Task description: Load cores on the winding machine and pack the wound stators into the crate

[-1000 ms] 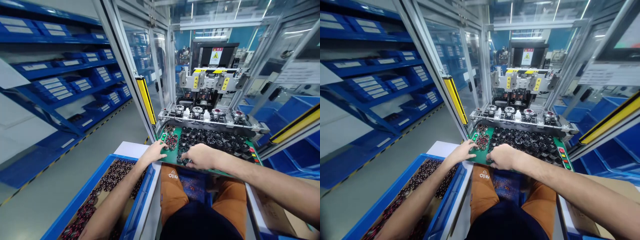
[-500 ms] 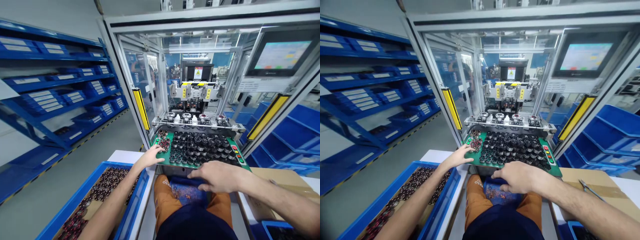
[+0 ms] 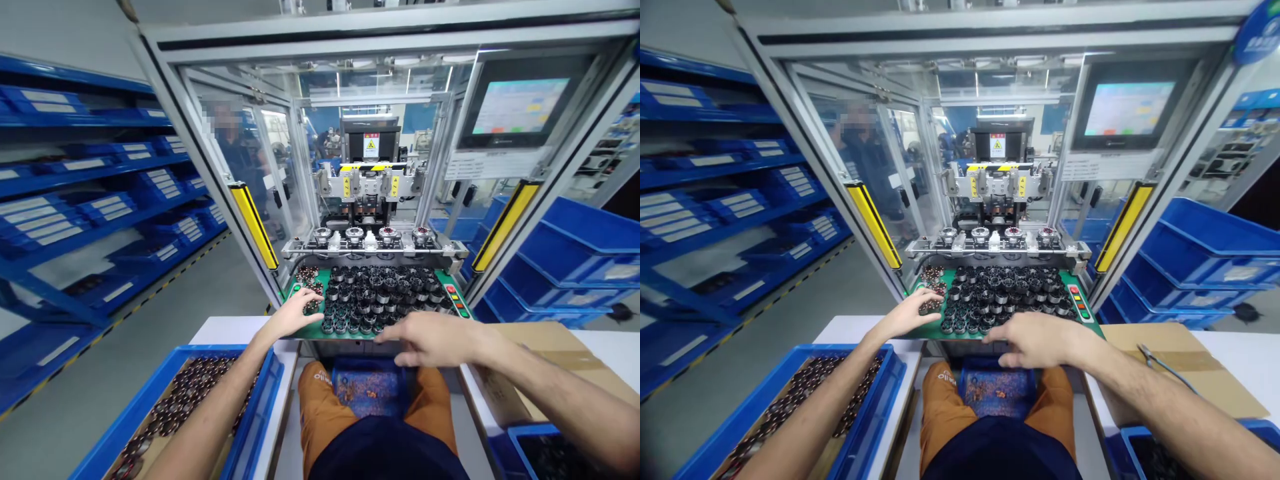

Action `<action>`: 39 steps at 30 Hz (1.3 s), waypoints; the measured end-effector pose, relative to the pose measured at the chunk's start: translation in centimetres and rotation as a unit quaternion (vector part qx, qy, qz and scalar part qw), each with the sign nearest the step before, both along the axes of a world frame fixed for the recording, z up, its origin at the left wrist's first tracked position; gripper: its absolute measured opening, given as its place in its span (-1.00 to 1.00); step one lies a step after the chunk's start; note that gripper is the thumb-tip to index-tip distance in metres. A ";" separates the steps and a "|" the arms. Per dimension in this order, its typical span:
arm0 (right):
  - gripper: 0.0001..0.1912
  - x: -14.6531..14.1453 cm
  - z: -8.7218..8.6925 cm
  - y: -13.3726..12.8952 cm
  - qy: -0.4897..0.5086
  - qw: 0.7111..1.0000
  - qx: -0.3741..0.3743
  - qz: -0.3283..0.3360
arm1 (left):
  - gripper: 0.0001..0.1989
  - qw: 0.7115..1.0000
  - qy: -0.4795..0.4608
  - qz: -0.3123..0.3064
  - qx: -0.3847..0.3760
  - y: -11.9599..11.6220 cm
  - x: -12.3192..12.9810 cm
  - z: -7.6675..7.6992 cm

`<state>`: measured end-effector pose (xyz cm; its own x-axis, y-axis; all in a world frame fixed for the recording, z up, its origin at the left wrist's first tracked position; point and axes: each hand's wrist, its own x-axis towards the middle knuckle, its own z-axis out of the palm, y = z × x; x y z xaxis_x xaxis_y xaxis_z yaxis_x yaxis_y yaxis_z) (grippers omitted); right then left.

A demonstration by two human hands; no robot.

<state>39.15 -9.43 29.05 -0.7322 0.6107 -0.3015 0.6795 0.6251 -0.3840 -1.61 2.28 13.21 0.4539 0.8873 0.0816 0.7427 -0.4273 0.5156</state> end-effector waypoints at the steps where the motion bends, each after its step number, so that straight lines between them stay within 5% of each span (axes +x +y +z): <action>1: -0.33 0.8 0.5 0.8 0.006 1.000 -0.015 -0.021 | -0.50 1.000 0.001 -0.001 0.006 0.6 0.6 0.5; 4: -0.34 4.0 1.8 4.6 0.013 0.994 -0.019 -0.103 | -0.52 1.000 0.007 -0.005 0.027 3.2 2.9 2.3; 9: -0.43 10.6 2.3 14.8 -0.034 0.959 0.096 -0.264 | -0.51 0.996 0.025 -0.035 0.078 10.8 10.2 6.2; 16: -0.44 16.1 -1.2 28.2 -0.117 0.896 0.173 -0.392 | -0.42 0.984 0.113 -0.046 0.130 23.1 24.9 8.8; 20: -0.45 16.9 -2.6 32.9 -0.138 0.894 0.153 -0.397 | -0.46 0.972 0.185 -0.026 0.142 27.2 29.9 8.7; 32: -0.57 16.9 -4.3 39.8 -0.177 0.887 -0.049 -0.423 | -0.43 0.942 0.334 -0.020 0.013 31.9 34.1 9.2; 39: -0.62 15.6 -3.0 39.9 -0.191 0.867 -0.073 -0.454 | -0.45 0.944 0.321 -0.036 0.063 31.5 33.4 13.1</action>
